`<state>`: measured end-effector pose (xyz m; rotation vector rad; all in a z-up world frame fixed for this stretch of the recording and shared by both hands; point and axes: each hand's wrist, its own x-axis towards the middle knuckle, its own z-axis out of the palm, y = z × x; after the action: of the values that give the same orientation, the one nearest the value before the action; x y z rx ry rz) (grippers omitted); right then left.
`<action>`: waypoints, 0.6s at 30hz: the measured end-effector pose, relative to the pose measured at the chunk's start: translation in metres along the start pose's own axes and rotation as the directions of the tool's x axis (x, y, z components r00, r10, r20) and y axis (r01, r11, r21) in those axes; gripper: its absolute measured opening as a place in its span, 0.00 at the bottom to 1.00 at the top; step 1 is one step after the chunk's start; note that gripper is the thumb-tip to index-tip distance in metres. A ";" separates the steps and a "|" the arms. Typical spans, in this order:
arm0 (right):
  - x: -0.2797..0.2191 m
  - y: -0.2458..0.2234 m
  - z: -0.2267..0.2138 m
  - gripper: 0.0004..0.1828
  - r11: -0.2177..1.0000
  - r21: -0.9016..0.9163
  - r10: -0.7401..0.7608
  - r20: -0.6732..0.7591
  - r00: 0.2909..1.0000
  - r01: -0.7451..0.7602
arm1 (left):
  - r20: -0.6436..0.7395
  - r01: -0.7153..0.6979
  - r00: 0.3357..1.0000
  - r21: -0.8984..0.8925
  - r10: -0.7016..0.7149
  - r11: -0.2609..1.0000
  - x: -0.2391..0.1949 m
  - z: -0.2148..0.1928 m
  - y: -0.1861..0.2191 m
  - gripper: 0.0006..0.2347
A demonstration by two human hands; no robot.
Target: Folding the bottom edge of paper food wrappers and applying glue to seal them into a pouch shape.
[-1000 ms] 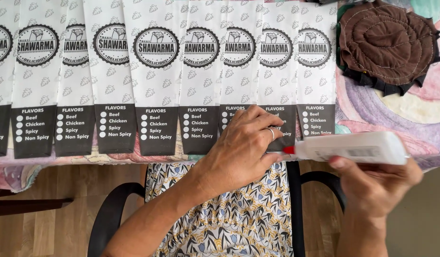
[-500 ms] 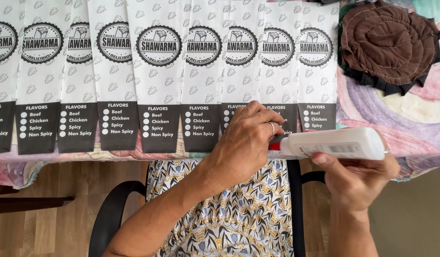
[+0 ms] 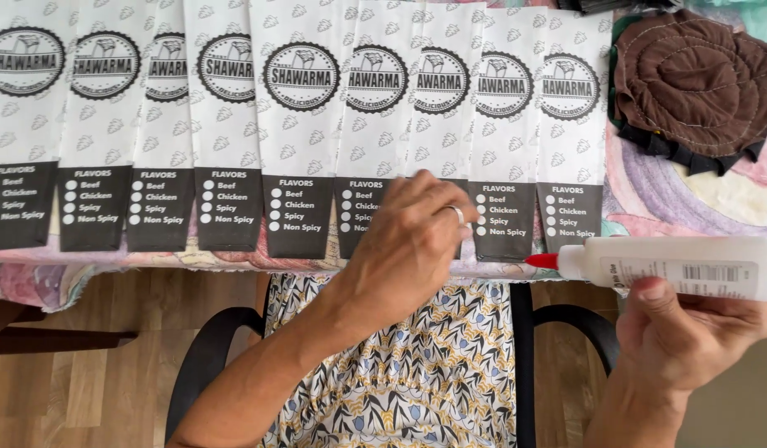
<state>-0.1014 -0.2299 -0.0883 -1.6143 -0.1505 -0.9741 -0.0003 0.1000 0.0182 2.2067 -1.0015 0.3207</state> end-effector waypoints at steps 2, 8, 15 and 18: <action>0.004 -0.013 0.026 0.33 0.999 -0.017 -0.027 0.013 1.000 0.028 | 0.012 0.067 0.998 0.115 -0.068 0.991 -0.008 -0.012 -0.006 0.01; 0.017 -0.059 0.106 0.42 0.987 0.159 -0.033 0.257 0.966 -0.008 | 0.188 0.117 0.975 0.039 -0.123 0.992 -0.022 -0.027 -0.015 0.10; 0.013 -0.061 0.136 0.23 0.990 -0.002 0.135 0.240 0.961 -0.139 | 0.220 0.091 0.971 0.014 -0.092 0.996 -0.028 -0.032 -0.016 0.18; 0.015 -0.076 0.155 0.21 0.975 -0.012 0.218 0.245 0.945 -0.222 | 0.205 0.088 0.975 0.011 -0.089 0.996 -0.029 -0.030 -0.017 0.17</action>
<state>-0.0579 -0.0790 -0.0160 -1.6929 -0.1419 -0.5992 -0.0058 0.1446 0.0178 2.3125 -1.0063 0.0535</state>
